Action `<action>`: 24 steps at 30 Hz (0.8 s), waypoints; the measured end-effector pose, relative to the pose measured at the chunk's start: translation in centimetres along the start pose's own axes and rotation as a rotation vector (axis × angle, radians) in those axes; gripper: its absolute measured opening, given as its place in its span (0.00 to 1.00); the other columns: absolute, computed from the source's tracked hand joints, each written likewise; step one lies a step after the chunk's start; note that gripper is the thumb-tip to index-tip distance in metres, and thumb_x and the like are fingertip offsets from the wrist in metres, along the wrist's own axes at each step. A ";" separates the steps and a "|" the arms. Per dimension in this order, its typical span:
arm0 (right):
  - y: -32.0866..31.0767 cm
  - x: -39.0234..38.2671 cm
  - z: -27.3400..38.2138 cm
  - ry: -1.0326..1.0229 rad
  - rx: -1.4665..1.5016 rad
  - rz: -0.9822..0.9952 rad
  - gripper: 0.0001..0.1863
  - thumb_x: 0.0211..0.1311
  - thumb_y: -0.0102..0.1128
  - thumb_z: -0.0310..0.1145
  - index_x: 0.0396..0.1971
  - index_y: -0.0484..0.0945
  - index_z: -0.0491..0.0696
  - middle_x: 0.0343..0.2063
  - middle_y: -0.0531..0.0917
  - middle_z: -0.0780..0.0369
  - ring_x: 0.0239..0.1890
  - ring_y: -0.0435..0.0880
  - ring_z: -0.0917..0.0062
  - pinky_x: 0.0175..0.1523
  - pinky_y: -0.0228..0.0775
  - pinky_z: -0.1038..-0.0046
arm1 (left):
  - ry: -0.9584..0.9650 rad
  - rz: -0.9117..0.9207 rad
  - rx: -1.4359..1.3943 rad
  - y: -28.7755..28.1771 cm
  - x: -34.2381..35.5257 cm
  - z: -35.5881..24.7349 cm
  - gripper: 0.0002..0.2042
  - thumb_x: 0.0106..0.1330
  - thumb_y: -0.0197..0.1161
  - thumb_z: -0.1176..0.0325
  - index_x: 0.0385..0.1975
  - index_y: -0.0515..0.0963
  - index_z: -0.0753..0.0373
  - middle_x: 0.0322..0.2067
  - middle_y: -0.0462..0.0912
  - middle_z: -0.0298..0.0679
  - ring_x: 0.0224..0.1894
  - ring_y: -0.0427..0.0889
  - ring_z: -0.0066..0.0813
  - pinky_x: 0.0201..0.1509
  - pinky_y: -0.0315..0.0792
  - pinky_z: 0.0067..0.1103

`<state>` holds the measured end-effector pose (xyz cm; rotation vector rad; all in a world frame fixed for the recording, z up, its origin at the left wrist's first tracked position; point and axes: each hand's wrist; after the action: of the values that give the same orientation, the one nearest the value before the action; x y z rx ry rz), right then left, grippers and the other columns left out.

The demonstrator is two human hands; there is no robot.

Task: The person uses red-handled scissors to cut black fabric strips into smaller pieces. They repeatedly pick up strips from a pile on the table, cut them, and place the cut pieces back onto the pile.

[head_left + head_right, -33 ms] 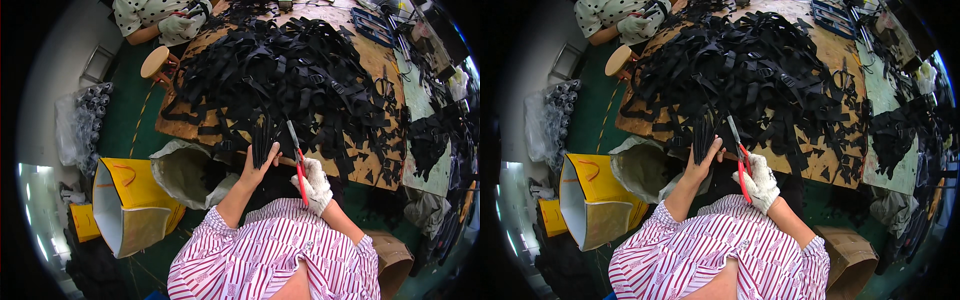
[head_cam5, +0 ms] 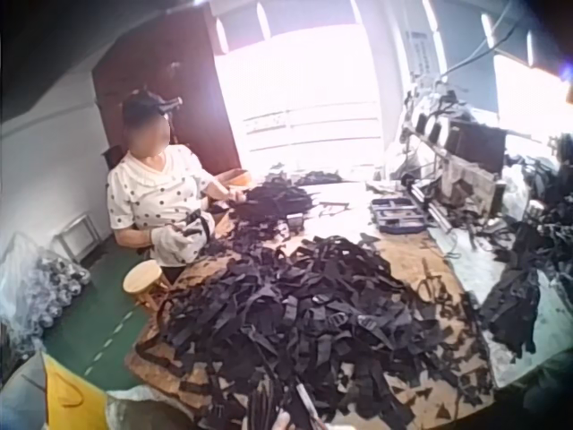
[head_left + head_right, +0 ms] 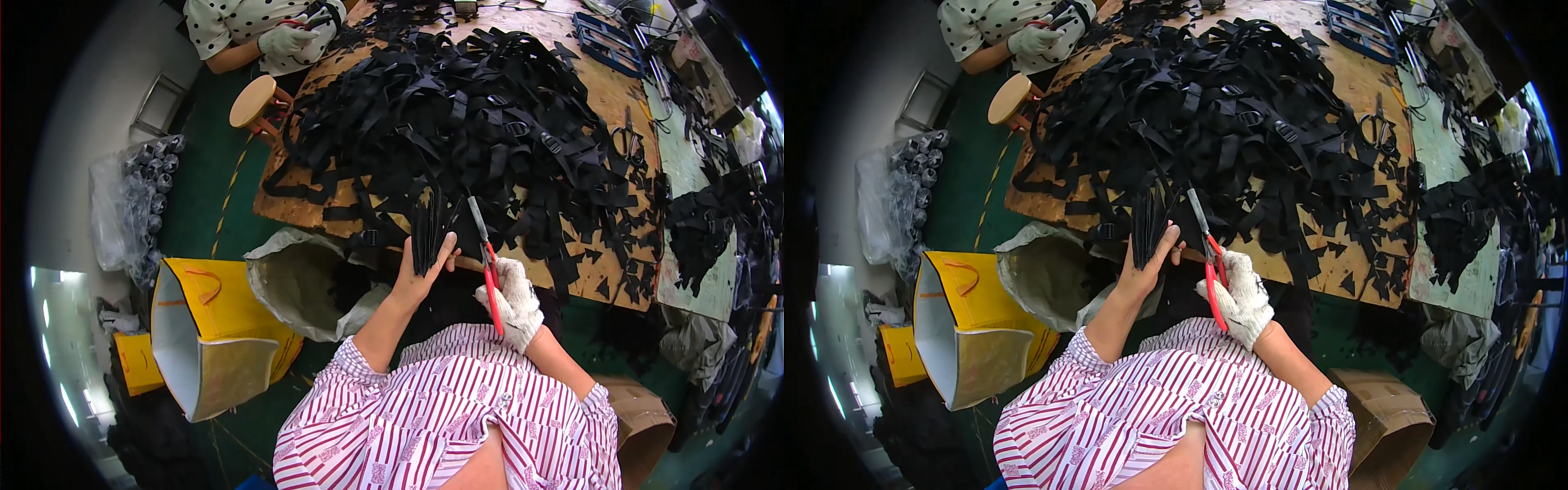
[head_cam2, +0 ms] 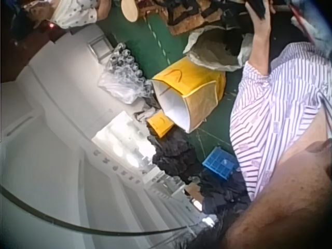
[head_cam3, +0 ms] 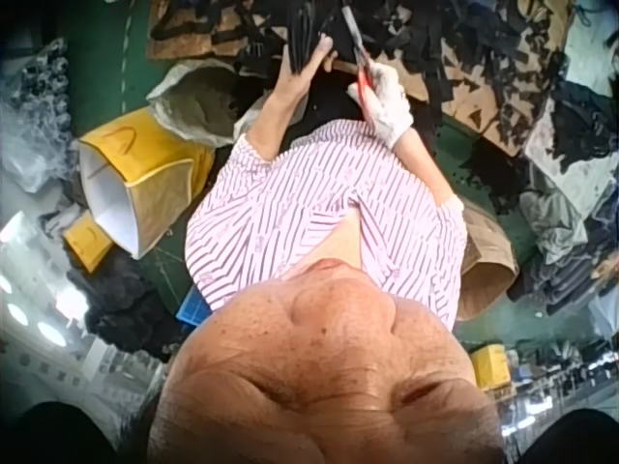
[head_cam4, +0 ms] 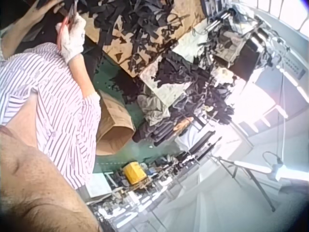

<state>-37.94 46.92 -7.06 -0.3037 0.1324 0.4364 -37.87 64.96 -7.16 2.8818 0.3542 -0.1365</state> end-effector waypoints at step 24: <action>-1.8 -0.7 -0.7 0.341 0.398 -0.214 0.17 0.54 0.55 0.30 0.43 0.63 0.45 0.22 0.69 0.66 0.11 0.66 0.86 0.15 0.61 0.84 | 0.562 -0.203 0.193 -11.1 1.5 -6.9 0.12 0.64 0.50 0.77 0.48 0.68 0.66 0.36 0.76 0.40 0.33 0.78 0.31 0.43 0.73 0.24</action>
<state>-37.86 44.91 -7.11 0.0037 0.5085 0.1357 -38.71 77.46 -3.10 3.0185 0.7684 0.6508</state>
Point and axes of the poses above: each hand's wrist, its own x-axis towards the middle knuckle, its own y-axis out of the palm, z = x × y
